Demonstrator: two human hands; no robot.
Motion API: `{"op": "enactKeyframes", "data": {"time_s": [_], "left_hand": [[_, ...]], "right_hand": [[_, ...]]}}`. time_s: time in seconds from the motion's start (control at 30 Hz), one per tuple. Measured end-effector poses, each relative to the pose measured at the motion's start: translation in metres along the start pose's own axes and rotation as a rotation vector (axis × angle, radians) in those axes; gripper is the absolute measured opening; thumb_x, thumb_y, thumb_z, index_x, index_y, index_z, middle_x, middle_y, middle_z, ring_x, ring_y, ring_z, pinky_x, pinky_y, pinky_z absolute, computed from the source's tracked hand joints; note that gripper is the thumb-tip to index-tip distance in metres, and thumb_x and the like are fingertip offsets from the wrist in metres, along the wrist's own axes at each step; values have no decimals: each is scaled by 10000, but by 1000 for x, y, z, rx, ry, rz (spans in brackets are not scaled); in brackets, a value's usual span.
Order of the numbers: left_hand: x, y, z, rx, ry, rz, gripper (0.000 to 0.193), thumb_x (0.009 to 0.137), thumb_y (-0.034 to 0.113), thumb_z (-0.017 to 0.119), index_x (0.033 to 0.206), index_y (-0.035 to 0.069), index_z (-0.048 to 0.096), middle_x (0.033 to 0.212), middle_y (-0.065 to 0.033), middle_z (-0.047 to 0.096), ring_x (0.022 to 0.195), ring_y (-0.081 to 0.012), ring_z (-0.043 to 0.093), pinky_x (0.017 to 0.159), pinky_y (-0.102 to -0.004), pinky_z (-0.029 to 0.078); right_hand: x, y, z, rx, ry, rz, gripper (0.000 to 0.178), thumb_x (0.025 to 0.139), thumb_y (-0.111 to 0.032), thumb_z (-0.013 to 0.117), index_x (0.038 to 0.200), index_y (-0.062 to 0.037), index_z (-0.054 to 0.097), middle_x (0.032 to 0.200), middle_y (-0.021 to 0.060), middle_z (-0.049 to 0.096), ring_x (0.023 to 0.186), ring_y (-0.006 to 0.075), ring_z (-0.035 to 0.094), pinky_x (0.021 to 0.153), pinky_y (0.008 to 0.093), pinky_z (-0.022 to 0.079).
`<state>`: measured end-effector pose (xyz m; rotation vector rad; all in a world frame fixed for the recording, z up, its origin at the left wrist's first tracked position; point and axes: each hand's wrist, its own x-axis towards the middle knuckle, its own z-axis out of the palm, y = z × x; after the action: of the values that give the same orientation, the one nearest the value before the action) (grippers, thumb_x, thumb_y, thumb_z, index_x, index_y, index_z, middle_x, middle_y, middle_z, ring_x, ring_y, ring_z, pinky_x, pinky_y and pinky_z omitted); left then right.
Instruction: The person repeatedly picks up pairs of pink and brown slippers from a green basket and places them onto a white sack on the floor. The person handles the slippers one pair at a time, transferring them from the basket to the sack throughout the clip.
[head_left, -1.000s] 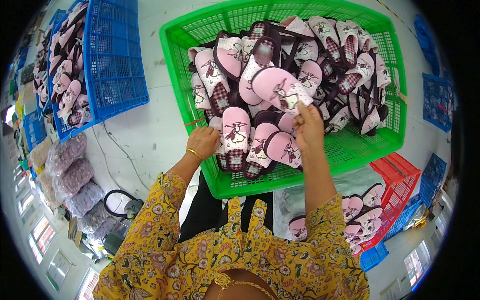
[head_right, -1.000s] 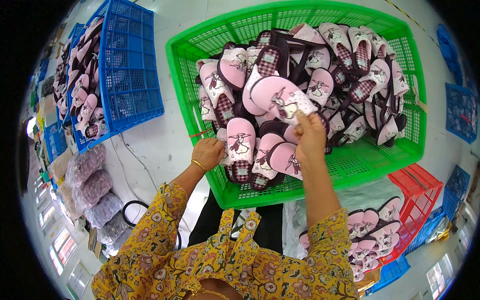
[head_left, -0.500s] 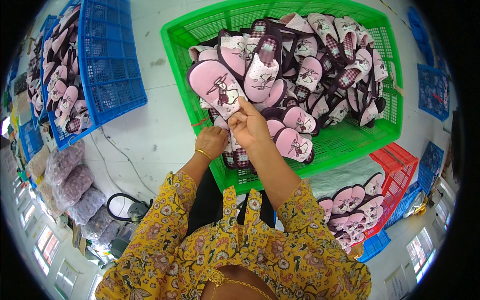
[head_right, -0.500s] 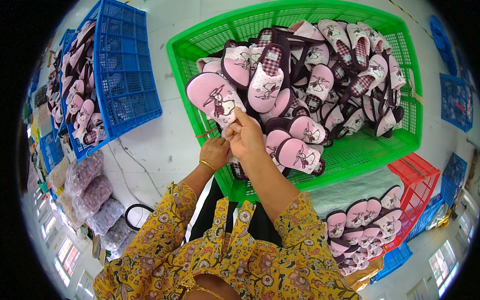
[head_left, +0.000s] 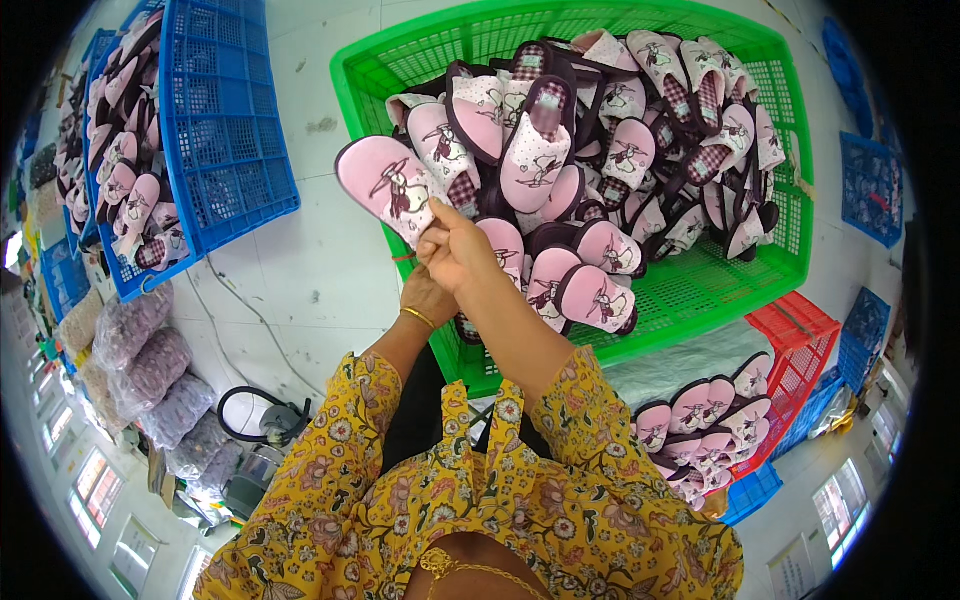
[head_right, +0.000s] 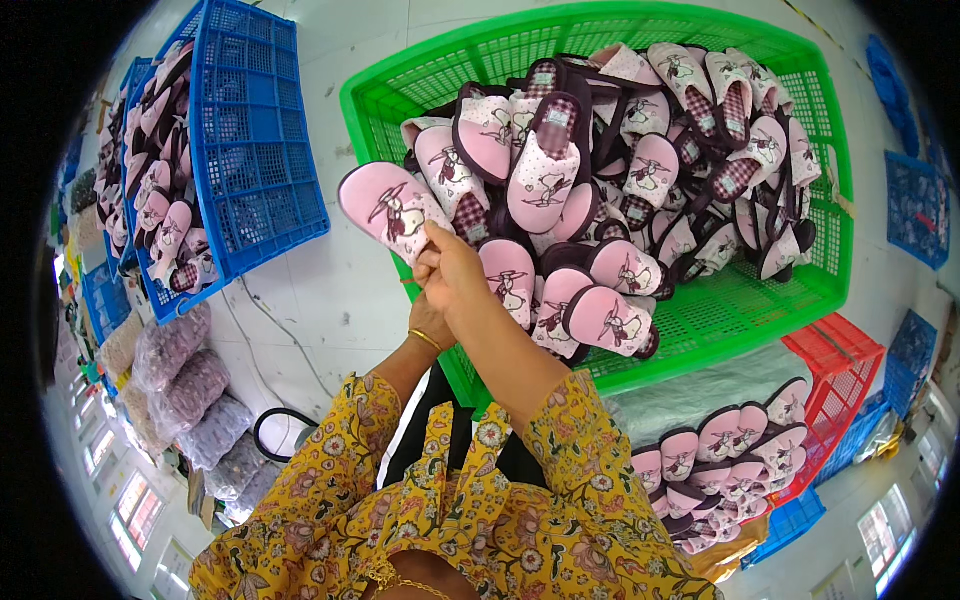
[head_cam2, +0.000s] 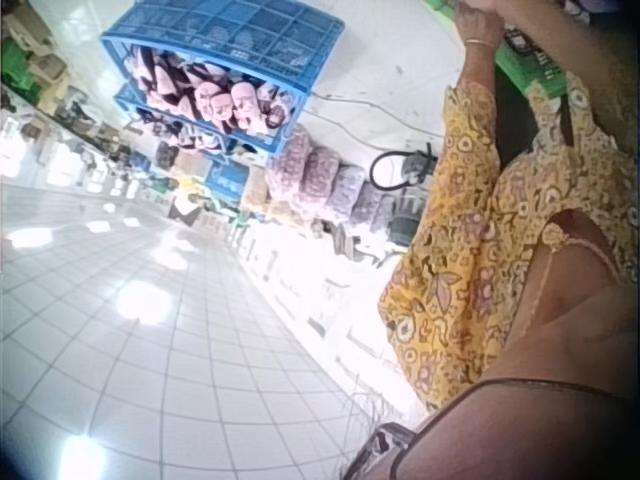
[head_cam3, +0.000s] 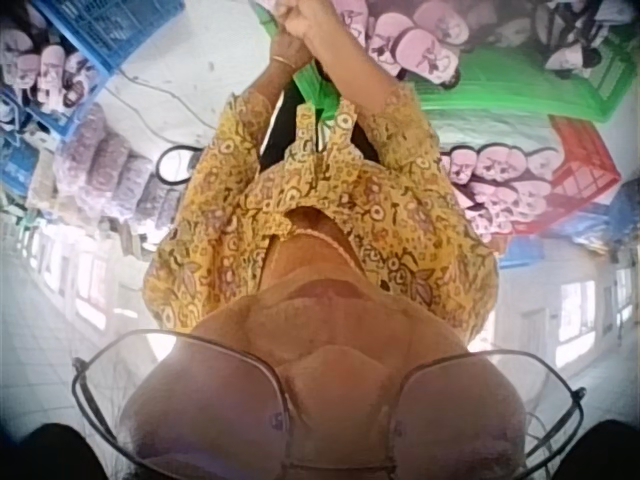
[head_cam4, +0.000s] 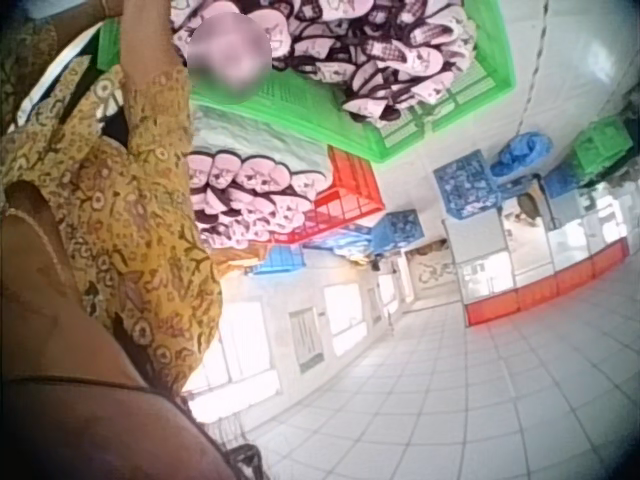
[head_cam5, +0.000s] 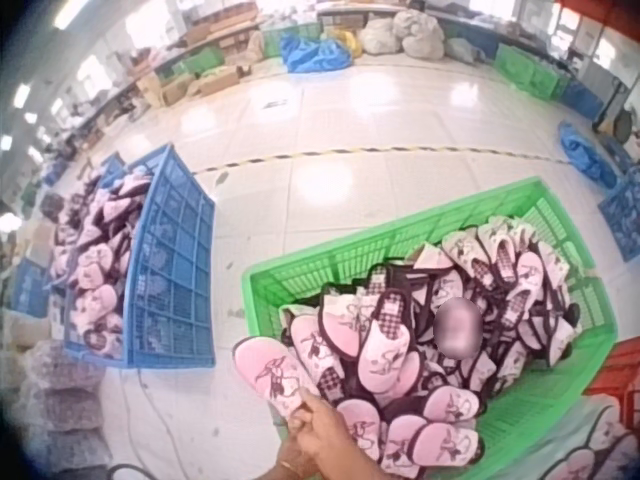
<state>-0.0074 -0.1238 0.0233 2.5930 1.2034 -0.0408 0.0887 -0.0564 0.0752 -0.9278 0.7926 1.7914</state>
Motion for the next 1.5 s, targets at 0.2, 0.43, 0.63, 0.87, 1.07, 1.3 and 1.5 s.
{"op": "enactKeyframes", "data": {"time_s": [0.2,0.43,0.63,0.87,1.07,1.3,1.5], "left_hand": [[-6,2,6,-90,-277,-98,178,798,283,602,781,114,657,784,-72,660,775,-234,627,723,-373,452],[-11,0,18,-150,-43,-59,145,799,235,616,729,109,598,723,-58,604,727,-230,597,678,-379,439],[-8,2,16,-171,57,-21,127,771,186,641,700,117,561,702,-36,560,703,-217,573,645,-364,415],[-9,3,15,-142,27,-22,122,800,214,629,726,126,585,705,-39,574,718,-225,579,664,-370,421],[-11,3,15,-127,-22,-28,81,766,200,638,764,122,614,741,-46,597,744,-233,594,678,-373,437],[-17,-4,3,-464,-27,-132,188,736,150,668,901,59,659,986,-135,625,930,-298,599,778,-416,484],[-34,-19,-32,-534,280,-115,191,782,53,645,969,14,627,1035,-152,605,989,-309,586,792,-377,510]], "right_hand": [[42,-18,-10,-39,34,17,53,908,-122,594,893,-100,549,657,-58,473,466,47,371,455,228,321],[-19,-74,-17,-110,-381,-167,29,934,-111,548,915,-90,551,741,-30,530,484,26,364,469,179,312],[-79,-167,-35,-683,-202,-638,160,949,-142,552,1080,-54,581,820,-43,584,503,4,314,496,171,293],[-118,-148,-70,-665,39,-713,183,939,-172,558,1063,-37,574,820,-28,577,534,17,357,479,180,303],[-153,-62,-80,-180,-4,-452,144,948,-166,542,1066,-82,551,823,-27,561,512,32,366,483,201,320],[-129,1,-114,175,-18,-56,87,936,-188,581,904,-115,547,745,-49,482,527,49,398,531,228,350],[-111,18,-147,165,63,-58,92,916,-183,600,882,-123,540,739,-48,480,518,59,378,525,243,339]]}}
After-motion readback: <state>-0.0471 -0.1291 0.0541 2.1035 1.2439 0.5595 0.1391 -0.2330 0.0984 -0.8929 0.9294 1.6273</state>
